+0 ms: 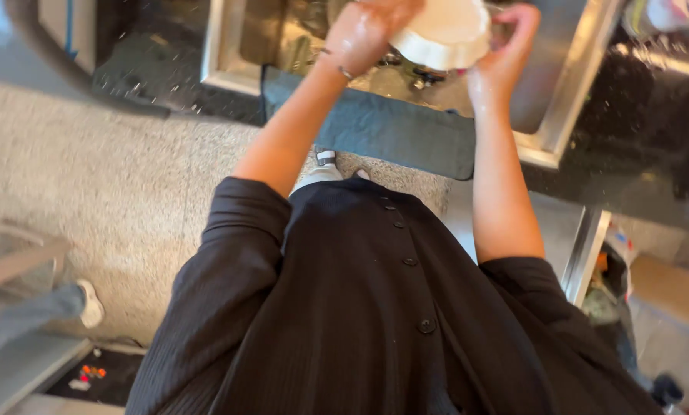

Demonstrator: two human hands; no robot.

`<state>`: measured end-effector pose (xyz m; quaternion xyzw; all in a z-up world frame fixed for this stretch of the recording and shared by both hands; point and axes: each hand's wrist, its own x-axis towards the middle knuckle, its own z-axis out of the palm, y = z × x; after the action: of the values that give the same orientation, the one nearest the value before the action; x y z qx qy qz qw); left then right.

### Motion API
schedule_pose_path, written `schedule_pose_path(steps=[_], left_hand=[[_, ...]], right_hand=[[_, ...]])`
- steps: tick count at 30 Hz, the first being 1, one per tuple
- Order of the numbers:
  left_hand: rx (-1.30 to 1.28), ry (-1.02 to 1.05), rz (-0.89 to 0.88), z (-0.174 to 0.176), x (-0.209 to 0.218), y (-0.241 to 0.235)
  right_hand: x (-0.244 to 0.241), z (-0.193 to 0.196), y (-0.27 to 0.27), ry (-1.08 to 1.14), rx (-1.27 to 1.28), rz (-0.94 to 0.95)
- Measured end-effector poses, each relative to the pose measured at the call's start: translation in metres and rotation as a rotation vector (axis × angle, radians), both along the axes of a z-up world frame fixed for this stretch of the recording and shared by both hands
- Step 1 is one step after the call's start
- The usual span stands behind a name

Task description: The person washes a plastic container and a white bowl in a kitchen sink using a pink scrubber and running water. They rinse the items thoroughly and place them on a drying rack.

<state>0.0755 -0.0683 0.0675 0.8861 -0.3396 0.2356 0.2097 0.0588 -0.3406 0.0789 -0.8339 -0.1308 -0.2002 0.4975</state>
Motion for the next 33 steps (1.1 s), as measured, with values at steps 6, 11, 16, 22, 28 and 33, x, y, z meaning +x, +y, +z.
schedule_pose_path(steps=[6,11,16,22,28,33], left_hand=[[-0.089,-0.177,0.034,0.031,-0.031,0.000],[0.057,-0.170,0.403,0.040,-0.049,-0.006],[-1.451,0.959,-0.025,0.036,-0.082,0.027],[-1.458,0.870,0.000,0.065,-0.148,0.126],[-1.654,0.514,0.453,0.077,-0.186,0.292],[-1.714,0.135,0.611,0.074,-0.174,0.436]], right_hand=[[-0.036,0.042,0.020,1.122,1.475,0.407],[-0.029,-0.010,0.024,0.737,1.184,0.412],[-0.054,0.036,0.076,0.572,1.100,0.364],[-0.069,0.048,0.177,0.609,0.960,0.691],[-0.064,0.087,0.353,0.821,0.690,0.980],[-0.055,0.091,0.510,0.927,0.550,1.184]])
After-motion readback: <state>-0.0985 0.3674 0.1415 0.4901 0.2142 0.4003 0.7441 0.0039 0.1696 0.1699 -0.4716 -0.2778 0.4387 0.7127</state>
